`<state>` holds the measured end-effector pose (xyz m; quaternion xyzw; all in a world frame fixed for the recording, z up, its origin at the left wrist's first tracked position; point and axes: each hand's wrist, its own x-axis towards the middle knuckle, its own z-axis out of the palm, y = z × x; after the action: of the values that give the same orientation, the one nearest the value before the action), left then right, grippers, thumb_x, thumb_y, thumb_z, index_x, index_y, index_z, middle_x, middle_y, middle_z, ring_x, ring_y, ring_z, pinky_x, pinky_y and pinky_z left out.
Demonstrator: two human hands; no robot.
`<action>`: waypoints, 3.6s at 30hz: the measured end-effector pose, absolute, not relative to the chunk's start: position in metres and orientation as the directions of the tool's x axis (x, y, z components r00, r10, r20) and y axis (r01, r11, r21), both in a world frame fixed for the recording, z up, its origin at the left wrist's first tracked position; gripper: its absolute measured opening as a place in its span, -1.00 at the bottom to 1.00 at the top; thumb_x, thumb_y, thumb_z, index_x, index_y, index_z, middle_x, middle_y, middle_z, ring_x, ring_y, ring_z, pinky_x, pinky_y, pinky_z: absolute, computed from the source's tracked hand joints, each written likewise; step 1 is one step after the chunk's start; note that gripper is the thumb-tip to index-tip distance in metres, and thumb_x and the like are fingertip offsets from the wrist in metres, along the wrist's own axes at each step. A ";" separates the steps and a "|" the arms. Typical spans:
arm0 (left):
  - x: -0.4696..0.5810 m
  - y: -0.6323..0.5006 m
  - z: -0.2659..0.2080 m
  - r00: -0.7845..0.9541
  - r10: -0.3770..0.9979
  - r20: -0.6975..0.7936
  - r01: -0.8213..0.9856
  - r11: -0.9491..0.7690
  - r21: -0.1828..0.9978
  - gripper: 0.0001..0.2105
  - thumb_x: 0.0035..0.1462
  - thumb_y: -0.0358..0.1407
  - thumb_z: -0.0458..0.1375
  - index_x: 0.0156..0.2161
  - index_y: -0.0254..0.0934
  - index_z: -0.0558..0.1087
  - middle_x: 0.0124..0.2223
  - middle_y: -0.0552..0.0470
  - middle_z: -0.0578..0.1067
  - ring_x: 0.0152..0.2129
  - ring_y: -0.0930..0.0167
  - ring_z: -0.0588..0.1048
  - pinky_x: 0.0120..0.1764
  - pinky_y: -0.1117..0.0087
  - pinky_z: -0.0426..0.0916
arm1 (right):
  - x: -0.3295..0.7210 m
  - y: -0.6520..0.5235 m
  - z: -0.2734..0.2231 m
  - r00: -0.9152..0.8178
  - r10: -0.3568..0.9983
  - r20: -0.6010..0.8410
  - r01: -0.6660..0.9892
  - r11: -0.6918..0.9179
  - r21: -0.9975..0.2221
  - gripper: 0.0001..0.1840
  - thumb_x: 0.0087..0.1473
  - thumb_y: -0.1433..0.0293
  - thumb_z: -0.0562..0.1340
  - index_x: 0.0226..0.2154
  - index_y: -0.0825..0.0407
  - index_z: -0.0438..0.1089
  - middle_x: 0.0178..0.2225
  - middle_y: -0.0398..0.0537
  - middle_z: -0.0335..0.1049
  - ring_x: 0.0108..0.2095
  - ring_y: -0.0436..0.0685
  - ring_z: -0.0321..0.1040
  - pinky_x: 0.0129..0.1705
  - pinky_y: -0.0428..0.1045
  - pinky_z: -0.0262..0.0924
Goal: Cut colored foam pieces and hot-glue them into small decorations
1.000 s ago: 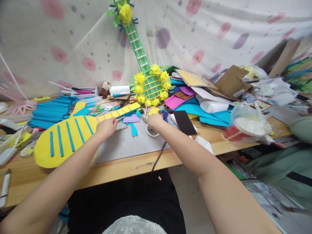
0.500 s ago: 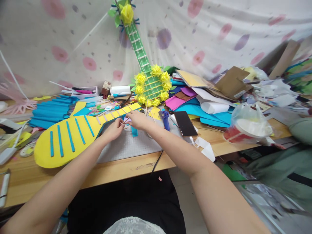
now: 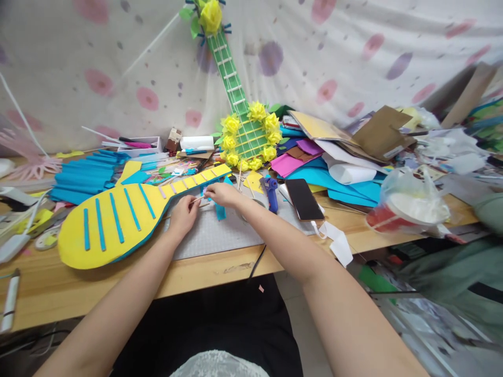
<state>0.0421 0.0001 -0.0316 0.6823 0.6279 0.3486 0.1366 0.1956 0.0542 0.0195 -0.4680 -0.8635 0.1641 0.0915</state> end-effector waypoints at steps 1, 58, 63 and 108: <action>0.042 -0.001 -0.031 -0.033 0.955 0.293 0.803 -0.150 0.576 -0.78 0.16 -0.20 -0.07 -0.31 -0.27 0.36 -0.27 -0.06 0.44 -0.31 0.36 0.41 -0.27 0.39 0.23 | 0.194 0.053 0.018 -0.552 0.834 0.027 0.780 0.527 -0.336 -0.68 0.15 0.25 0.05 -0.27 0.06 0.44 -0.25 -0.02 0.45 -0.27 0.04 0.32 -0.35 -0.12 0.01; 0.025 0.045 0.059 -0.095 0.994 0.055 0.971 0.080 0.224 -0.60 0.13 -0.07 -0.15 -0.28 -0.25 0.47 -0.23 -0.15 0.52 -0.25 0.19 0.45 -0.30 0.30 0.27 | 0.157 0.076 0.056 -0.362 0.922 0.136 0.871 0.386 -0.303 -0.45 0.16 0.05 -0.07 -0.24 0.07 0.45 -0.20 0.09 0.45 -0.19 0.16 0.34 -0.29 -0.06 0.07; 0.017 0.045 0.050 0.034 0.999 0.039 0.979 -0.041 0.200 -0.59 0.13 -0.07 -0.16 -0.35 -0.24 0.47 -0.30 -0.10 0.52 -0.31 0.25 0.46 -0.32 0.35 0.26 | 0.162 0.074 0.050 -0.425 0.902 0.069 0.842 0.423 -0.334 -0.53 0.16 0.12 -0.01 -0.29 0.09 0.46 -0.25 0.04 0.47 -0.26 0.09 0.34 -0.36 -0.10 0.03; 0.012 0.019 -0.023 -0.141 0.960 0.240 0.949 0.062 0.309 -0.66 0.21 -0.24 -0.24 -0.25 -0.26 0.38 -0.21 -0.13 0.43 -0.20 0.29 0.37 -0.18 0.32 0.20 | 0.189 0.145 0.002 0.013 0.998 0.057 0.988 -0.004 -0.154 -0.58 0.03 0.35 0.13 -0.09 0.27 0.36 -0.08 0.38 0.33 -0.02 0.33 0.26 -0.06 0.11 0.13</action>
<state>0.0124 0.0189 -0.0229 0.6552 0.7286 0.1990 0.0143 0.1888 0.1451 0.0019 -0.7077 -0.7017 0.0340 0.0748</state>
